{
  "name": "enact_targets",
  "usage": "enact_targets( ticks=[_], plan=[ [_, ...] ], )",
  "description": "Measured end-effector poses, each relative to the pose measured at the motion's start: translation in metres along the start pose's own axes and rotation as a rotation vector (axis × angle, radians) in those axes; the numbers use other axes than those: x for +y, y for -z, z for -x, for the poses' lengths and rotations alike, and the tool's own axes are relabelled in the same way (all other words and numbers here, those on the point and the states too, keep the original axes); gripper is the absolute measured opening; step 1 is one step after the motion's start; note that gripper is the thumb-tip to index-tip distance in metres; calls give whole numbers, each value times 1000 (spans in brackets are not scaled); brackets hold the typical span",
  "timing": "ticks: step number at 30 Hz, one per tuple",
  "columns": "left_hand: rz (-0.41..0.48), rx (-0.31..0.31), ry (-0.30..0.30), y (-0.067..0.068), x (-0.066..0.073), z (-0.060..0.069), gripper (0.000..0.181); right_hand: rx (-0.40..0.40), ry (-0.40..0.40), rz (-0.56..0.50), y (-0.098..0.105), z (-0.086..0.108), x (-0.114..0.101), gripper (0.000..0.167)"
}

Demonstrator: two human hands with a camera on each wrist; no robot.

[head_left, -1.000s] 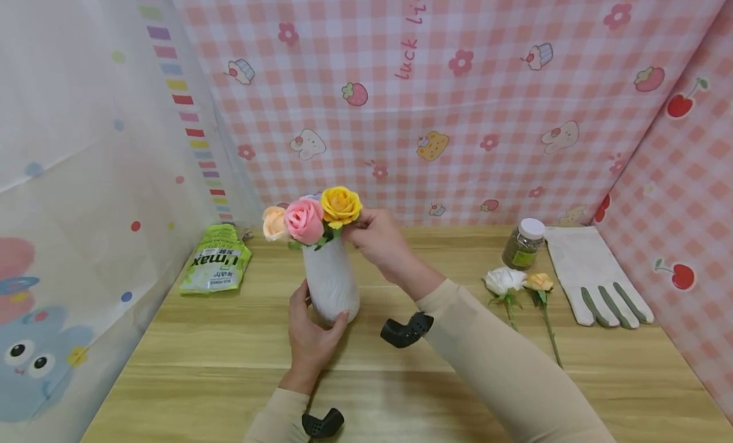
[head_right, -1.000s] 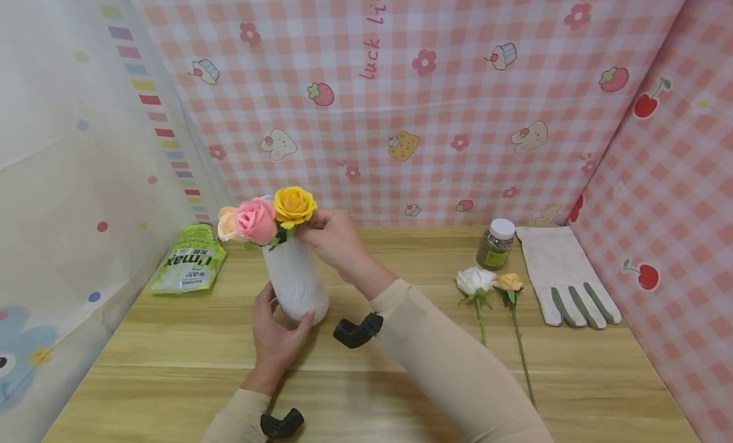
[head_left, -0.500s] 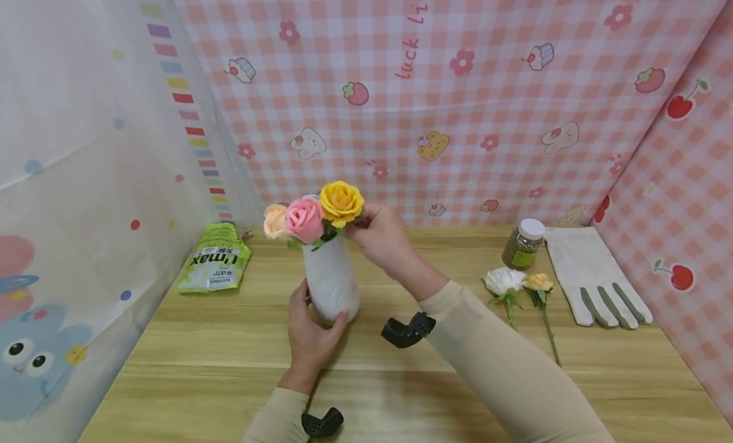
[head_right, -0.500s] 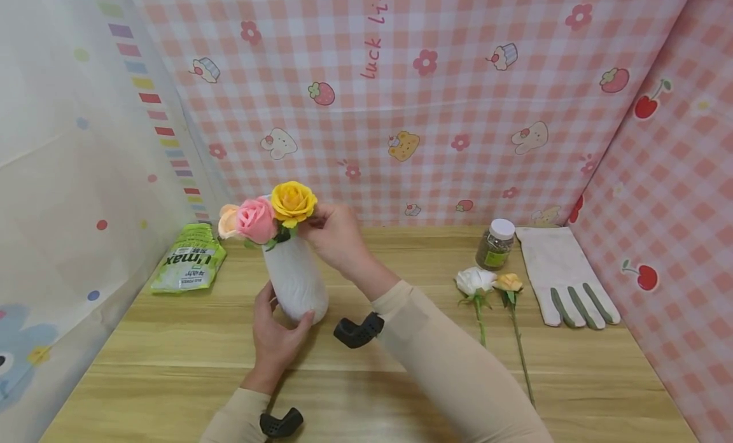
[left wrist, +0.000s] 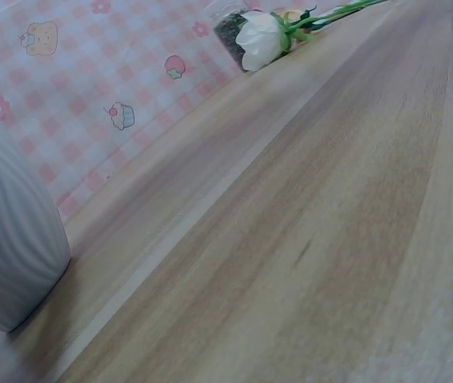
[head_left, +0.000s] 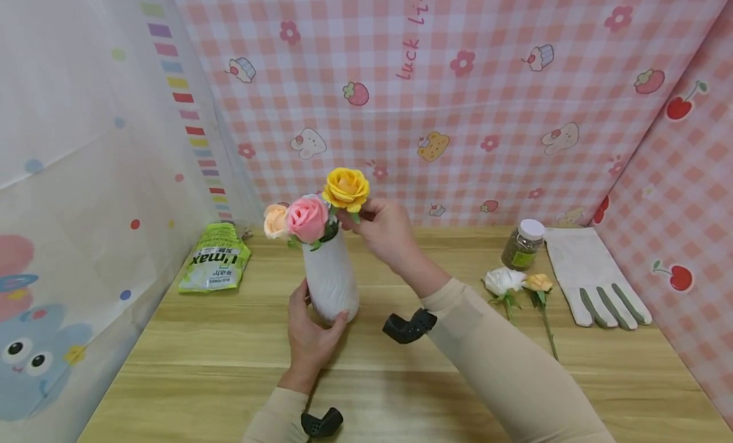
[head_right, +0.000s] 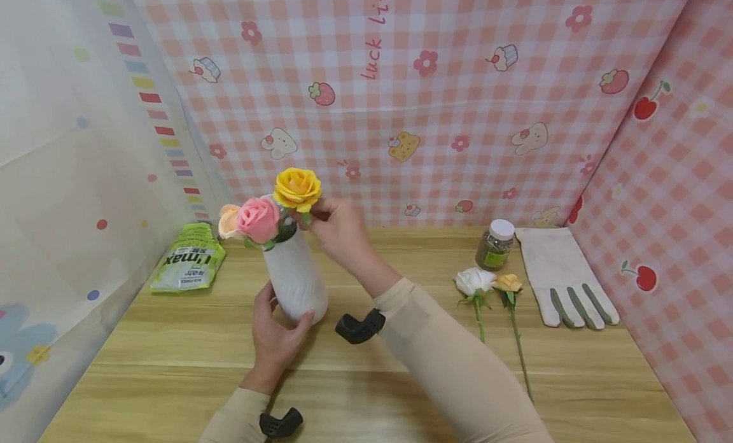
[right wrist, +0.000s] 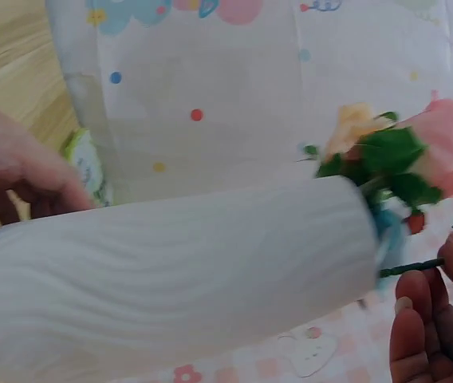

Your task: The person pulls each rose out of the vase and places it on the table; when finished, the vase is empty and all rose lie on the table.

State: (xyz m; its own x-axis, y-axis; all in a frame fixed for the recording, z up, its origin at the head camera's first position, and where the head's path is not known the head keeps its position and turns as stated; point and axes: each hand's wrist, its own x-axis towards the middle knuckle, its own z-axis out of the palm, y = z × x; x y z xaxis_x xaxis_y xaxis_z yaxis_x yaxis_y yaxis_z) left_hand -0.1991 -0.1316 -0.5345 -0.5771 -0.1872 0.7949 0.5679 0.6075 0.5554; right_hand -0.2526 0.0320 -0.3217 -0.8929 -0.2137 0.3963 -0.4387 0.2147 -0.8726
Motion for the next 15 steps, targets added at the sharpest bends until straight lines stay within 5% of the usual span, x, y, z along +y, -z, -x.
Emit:
enact_targets(
  ticks=[15],
  plan=[
    [8, -9, 17, 0, -2, 1, 87, 14, 37, -159, -1, 2, -13, 23]
  ],
)
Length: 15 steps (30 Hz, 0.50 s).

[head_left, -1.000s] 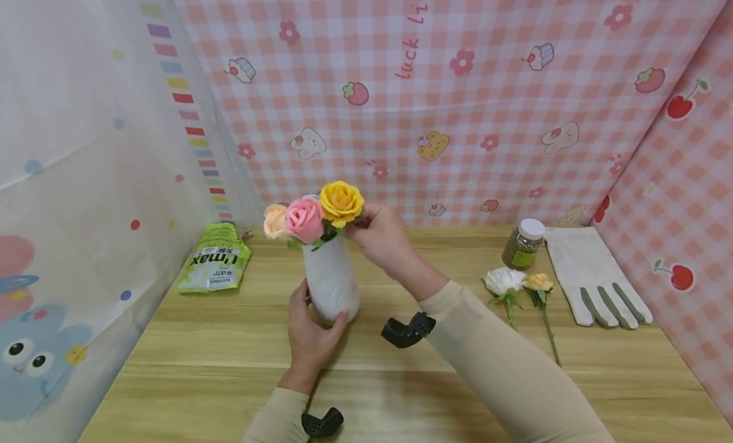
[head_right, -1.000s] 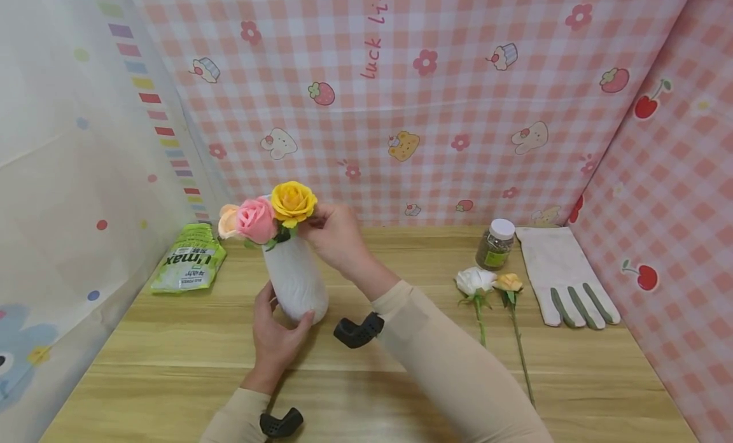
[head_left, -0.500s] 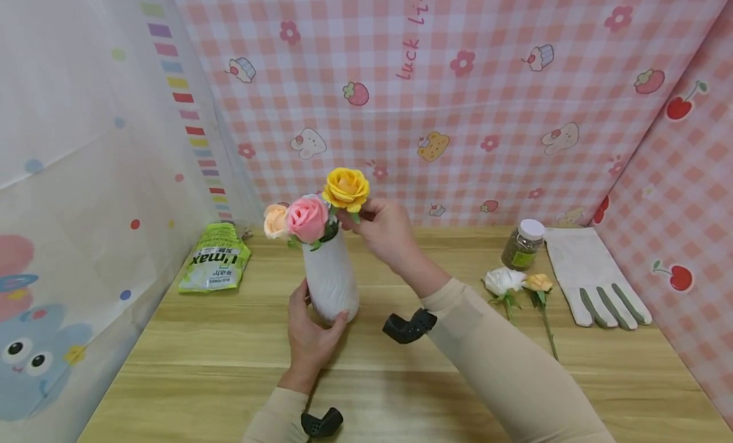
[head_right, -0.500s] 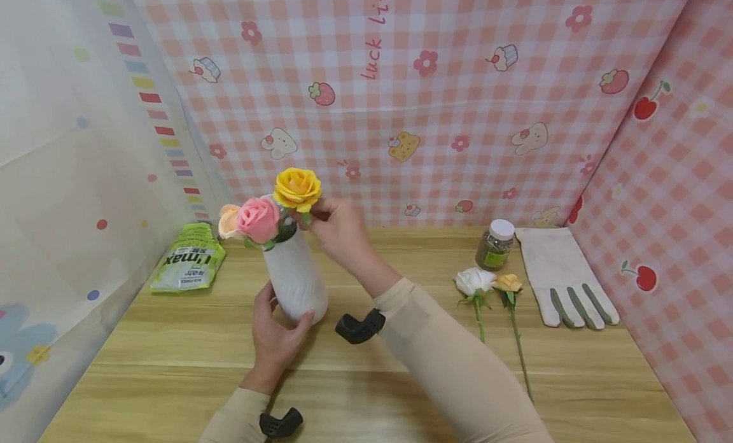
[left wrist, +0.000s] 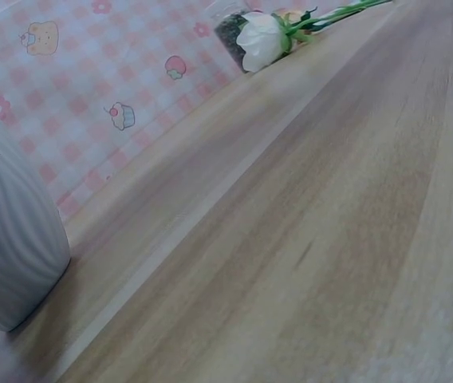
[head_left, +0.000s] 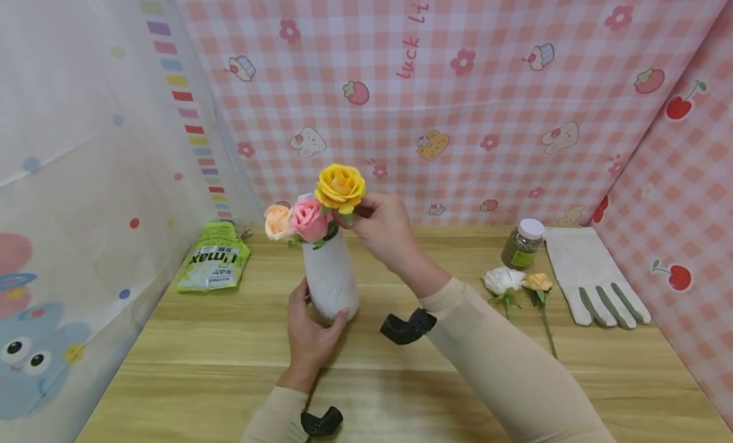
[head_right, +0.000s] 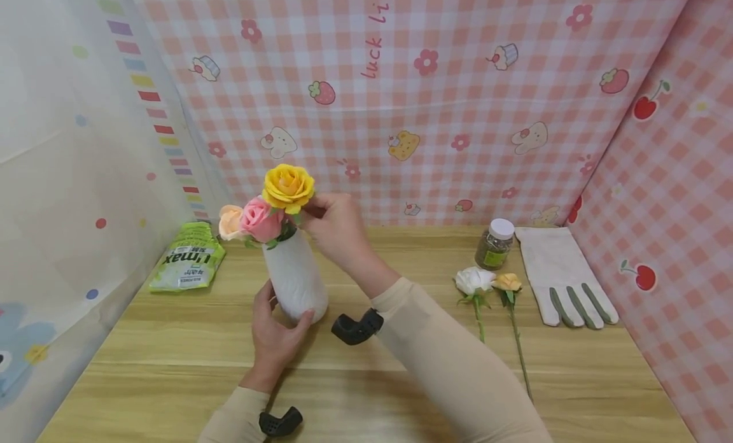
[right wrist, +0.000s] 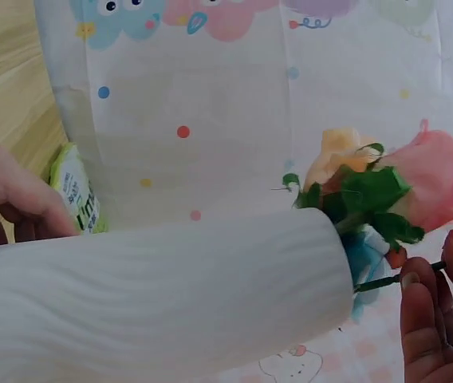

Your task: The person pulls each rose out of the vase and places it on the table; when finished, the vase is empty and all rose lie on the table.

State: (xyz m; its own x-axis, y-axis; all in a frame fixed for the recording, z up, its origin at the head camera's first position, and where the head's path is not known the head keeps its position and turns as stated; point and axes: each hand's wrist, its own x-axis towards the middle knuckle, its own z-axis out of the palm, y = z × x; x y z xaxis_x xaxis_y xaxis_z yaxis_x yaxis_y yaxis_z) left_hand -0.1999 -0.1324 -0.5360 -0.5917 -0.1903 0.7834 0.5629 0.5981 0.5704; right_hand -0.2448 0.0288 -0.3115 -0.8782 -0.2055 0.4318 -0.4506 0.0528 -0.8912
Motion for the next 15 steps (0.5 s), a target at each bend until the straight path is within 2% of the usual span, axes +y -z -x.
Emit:
enact_targets(
  ticks=[2, 8, 11, 15],
  plan=[
    [-1, 2, -4, 0, 0, 0, 87, 17, 5, -40, 3, 2, -2, 23],
    [-1, 9, -15, 0, 1, -1, 87, 73, 113, -175, 22, 9, -9, 24],
    [6, 7, -9, 0, 2, 0, 87, 104, 129, -217, 33, 13, -14, 26],
    [8, 3, -2, 0, 1, 2, 88, 155, 180, -267, 47, 16, -20, 19]
  ],
)
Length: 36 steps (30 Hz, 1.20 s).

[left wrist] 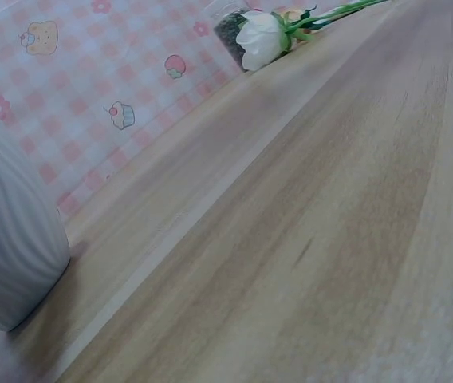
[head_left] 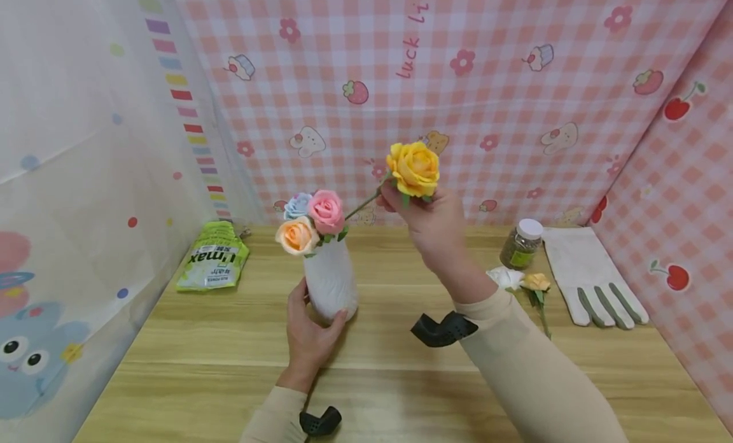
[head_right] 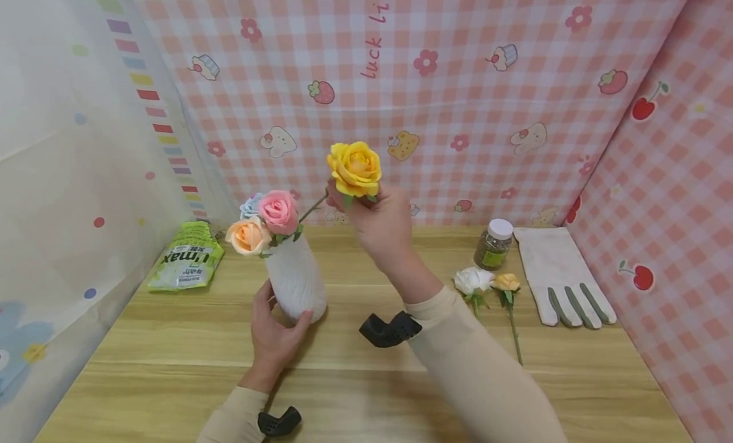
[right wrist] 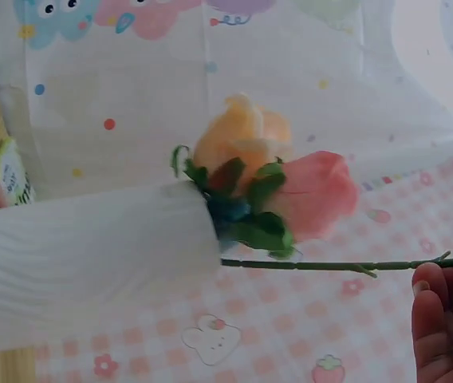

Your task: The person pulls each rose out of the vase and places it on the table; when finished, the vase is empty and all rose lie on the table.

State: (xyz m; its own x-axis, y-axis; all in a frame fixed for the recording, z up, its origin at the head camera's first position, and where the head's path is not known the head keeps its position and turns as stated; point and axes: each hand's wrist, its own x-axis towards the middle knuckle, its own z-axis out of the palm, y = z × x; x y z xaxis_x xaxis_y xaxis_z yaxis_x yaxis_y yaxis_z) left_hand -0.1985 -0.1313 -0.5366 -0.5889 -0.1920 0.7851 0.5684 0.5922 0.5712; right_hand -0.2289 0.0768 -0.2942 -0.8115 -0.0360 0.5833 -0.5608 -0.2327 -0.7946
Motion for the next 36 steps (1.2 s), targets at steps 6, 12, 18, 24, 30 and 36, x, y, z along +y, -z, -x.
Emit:
enact_targets(
  ticks=[6, 12, 18, 24, 30, 36],
  plan=[
    [-5, -3, 10, 0, -1, 0, 88, 79, 125, -157, 23, -4, -11, 19],
    [-6, -17, 13, -1, 0, 0, 87, 219, 149, -200, 67, 1, -23, 17],
    [-15, -12, 11, -1, 0, 1, 88, 314, 68, -239, 117, 17, -25, 17],
    [-15, 1, 9, 0, 0, 1, 88, 280, -111, 9, 154, 50, -4, 22],
    [-7, -4, 15, 0, 0, 1, 87, 166, -292, 268, 181, 82, 30, 24],
    [-14, -13, 29, -1, -1, 2, 88, 40, -454, 509, 194, 107, 58, 27]
  ],
)
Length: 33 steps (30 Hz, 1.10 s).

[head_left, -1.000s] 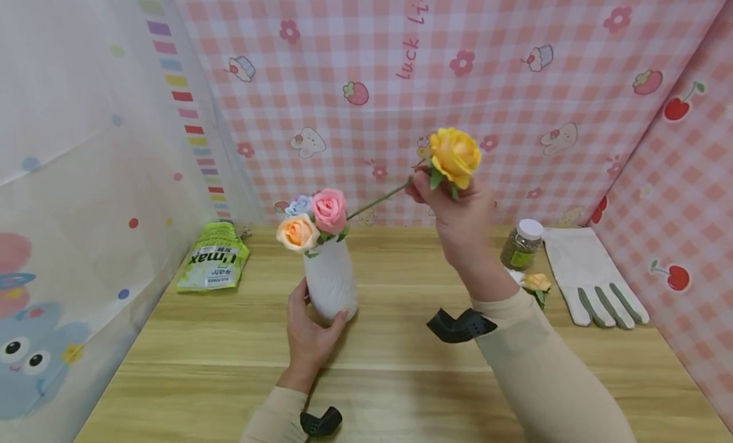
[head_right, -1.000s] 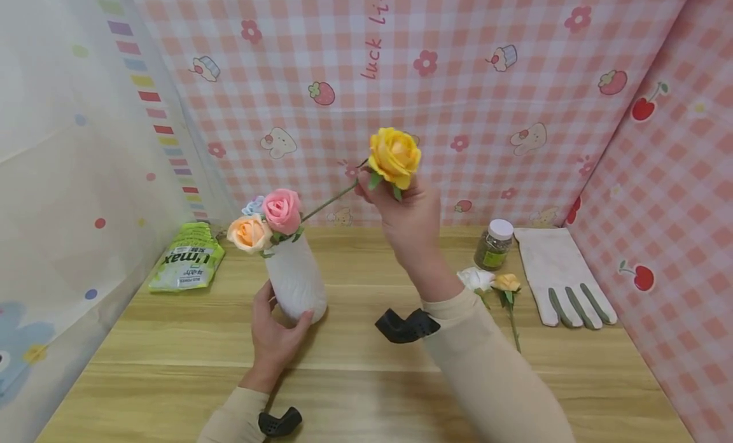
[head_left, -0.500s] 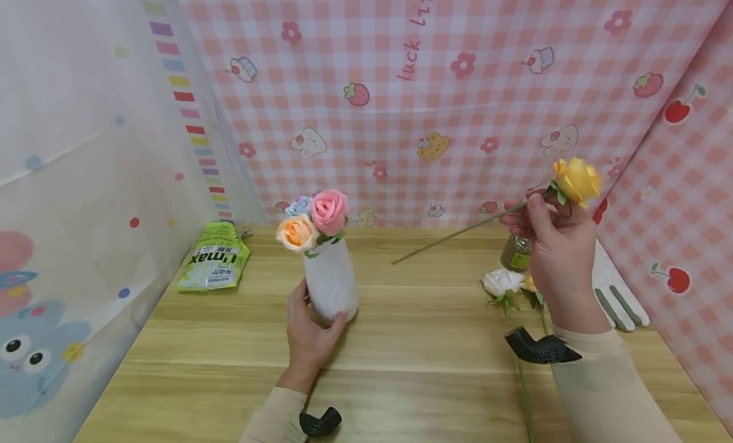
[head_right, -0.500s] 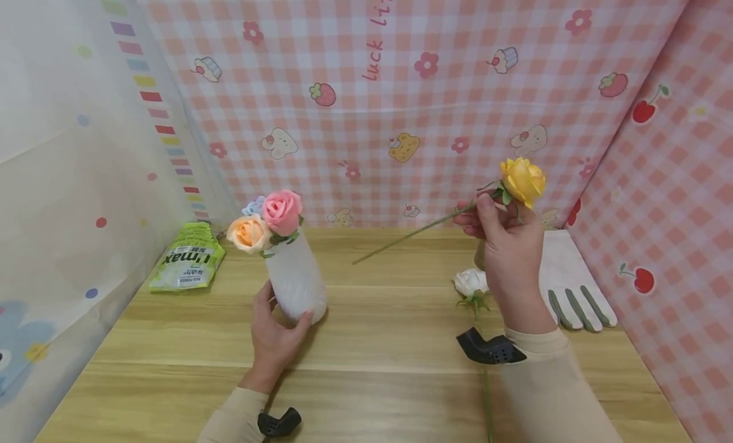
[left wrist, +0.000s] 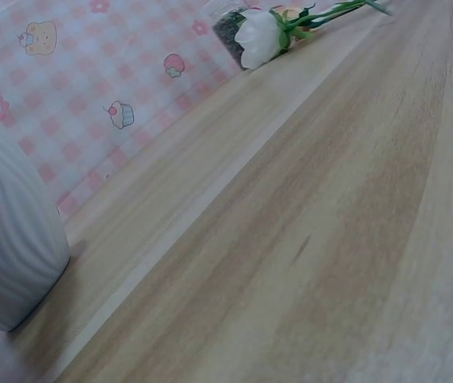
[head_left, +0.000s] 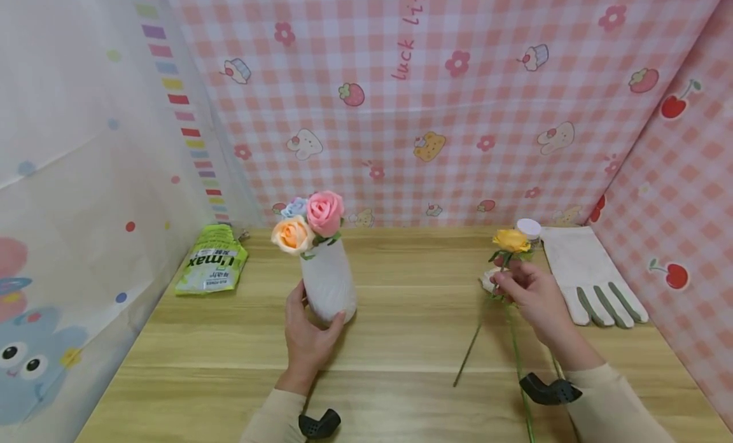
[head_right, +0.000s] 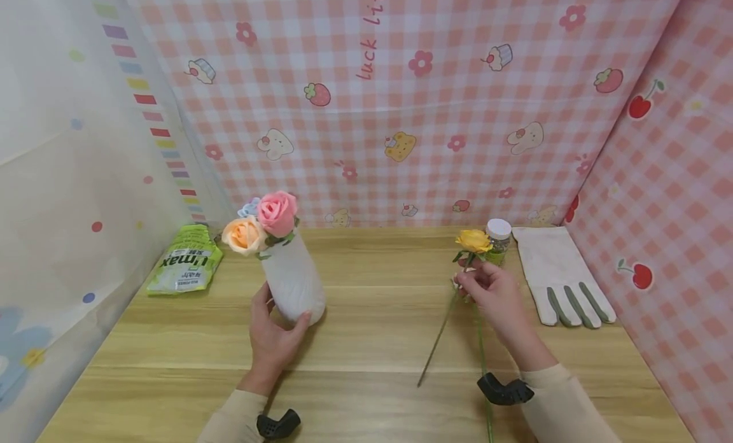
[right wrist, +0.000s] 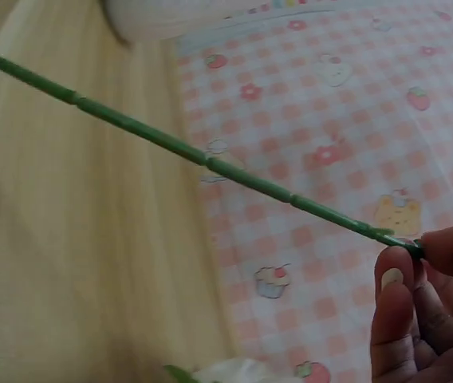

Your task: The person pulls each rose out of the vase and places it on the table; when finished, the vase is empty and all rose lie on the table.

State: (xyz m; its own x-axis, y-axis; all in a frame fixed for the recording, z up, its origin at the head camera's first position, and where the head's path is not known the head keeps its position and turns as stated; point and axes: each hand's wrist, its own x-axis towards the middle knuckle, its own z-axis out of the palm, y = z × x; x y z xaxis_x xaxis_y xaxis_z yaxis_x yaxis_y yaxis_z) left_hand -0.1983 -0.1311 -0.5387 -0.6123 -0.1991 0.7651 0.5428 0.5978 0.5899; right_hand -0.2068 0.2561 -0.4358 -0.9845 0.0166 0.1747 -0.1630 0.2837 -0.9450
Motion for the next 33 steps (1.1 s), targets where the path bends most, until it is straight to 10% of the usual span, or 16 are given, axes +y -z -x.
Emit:
enact_targets(
  ticks=[12, 33],
  plan=[
    [-3, 5, -11, 1, 1, 0, 87, -196, -22, 171, -12, 9, 35, 38],
    [4, -12, 1, 1, 2, -1, 87, -97, -28, 406, -23, 9, 62, 11]
  ],
)
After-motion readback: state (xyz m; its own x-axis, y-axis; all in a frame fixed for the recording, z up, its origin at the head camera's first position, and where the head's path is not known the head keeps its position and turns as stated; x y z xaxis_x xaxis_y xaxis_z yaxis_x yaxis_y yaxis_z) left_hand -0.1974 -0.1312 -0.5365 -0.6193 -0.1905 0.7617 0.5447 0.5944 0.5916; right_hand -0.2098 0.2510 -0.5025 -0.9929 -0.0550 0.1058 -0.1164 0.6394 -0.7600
